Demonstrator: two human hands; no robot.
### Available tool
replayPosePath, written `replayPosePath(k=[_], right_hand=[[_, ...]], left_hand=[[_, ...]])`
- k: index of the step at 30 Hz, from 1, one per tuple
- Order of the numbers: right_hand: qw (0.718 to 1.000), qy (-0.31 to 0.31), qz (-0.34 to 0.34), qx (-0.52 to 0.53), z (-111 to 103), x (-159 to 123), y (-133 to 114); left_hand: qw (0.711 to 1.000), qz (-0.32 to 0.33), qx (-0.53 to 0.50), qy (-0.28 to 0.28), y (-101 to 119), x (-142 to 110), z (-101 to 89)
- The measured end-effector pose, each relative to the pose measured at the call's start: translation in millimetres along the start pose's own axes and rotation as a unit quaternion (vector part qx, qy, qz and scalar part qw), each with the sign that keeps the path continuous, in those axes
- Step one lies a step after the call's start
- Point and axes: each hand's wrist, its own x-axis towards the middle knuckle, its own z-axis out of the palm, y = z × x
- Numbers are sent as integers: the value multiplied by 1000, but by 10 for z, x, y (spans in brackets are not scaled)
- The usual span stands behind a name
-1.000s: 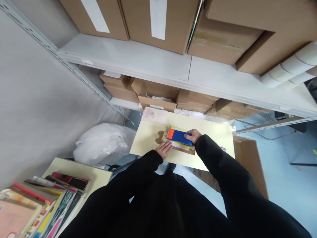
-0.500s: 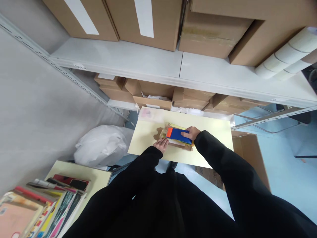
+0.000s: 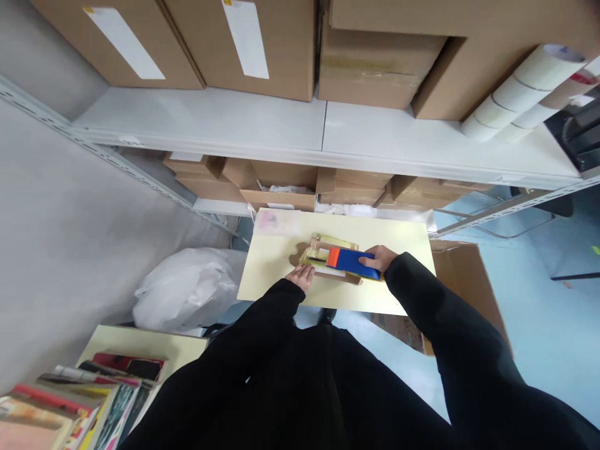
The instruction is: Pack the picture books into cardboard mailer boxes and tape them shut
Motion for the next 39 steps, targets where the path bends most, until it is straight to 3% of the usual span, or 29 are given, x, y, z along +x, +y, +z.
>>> replayPosePath(k=[4,10,14,24,27,31,35,39], right_hand=[[1000,16,-1,11,-78,-127,193],[1000,13,26,0,-410,-470,800],[998,36,46,0,-430,-559,1052],[998,29,16,56,-82,-490,1367],[998,52,1,47,41,-457,1409],[997,56,-8,46,119,-397,1416],[998,38,-8,51,120,-349,1390],[998,28,-13,61,87,-309,1335]], left_hand=[[999,16,23,-16,-22,36,7],[999,-7,-33,-38,-78,143,-72],[998,10,-20,-62,-111,153,-100],[999,2,-3,-39,-75,216,-26],[996,35,67,-54,-55,230,-95],[974,122,167,-96,104,305,-323],[942,204,236,-121,404,614,-459],[921,203,272,-194,484,1017,-375]])
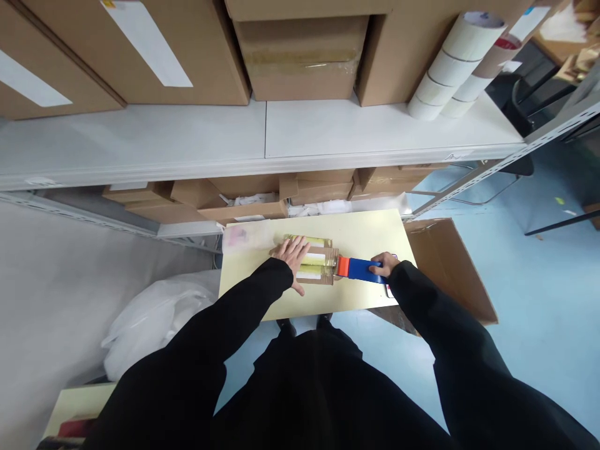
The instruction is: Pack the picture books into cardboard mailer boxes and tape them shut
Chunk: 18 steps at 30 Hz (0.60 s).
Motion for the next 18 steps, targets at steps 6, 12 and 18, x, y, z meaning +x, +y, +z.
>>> replayPosePath(k=[6,12,18], right_hand=[[999,-4,14,33,-56,-1,74],[999,3,18,26,-141,-136,324],[996,-14,43,-74,-282,-286,369]], left_hand=[[997,-50,1,-50,-182,125,159],[996,-57,-1,-65,-189,127,182],[997,-61,12,-56,-189,138,204]])
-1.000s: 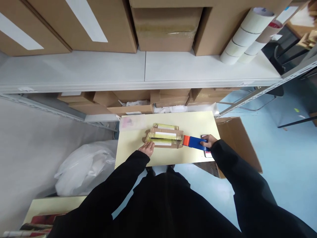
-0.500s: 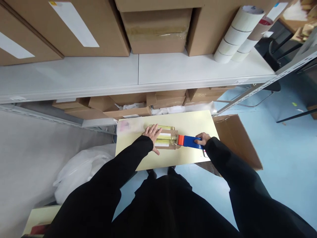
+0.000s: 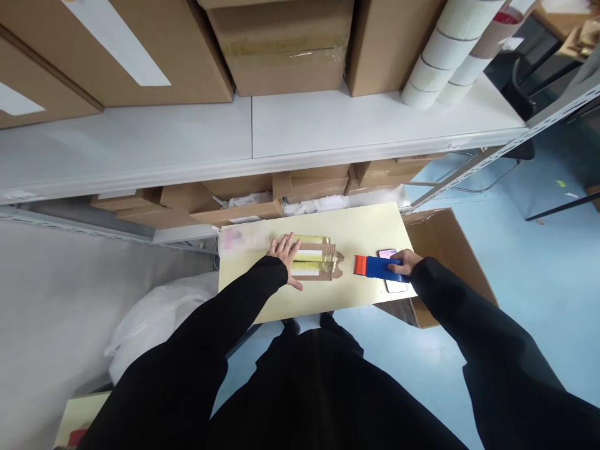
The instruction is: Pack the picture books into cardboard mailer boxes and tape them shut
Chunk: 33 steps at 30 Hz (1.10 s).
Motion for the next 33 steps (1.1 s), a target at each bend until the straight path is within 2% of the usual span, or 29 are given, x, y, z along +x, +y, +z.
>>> replayPosePath(k=[2,4,6,9,13,18,24,29,33], right_hand=[[999,5,19,-37,-47,-23,-88],[996,10,56,-73,-67,6,-282],[986,17,114,-122,-46,96,-575],[964,-6,203,-170,42,298,-1073],[953,4,248,-177,127,494,-1507],[953,2,224,-204,95,534,-1648],[956,20,181,-230,61,550,-1768],[949,29,189,-249,216,529,-1861],[947,-7,212,-241,333,435,-1707]], left_hand=[[1000,-1,1,3,0,2,6],[1000,0,1,7,1,3,11],[1000,2,0,12,3,0,17],[1000,0,1,16,5,-11,28],[1000,1,9,24,-2,-21,55],[1000,-2,8,20,-5,-30,41],[1000,17,-17,17,9,-76,-89],[999,13,-35,13,30,-99,-126],[999,-7,-32,25,21,-154,-66]])
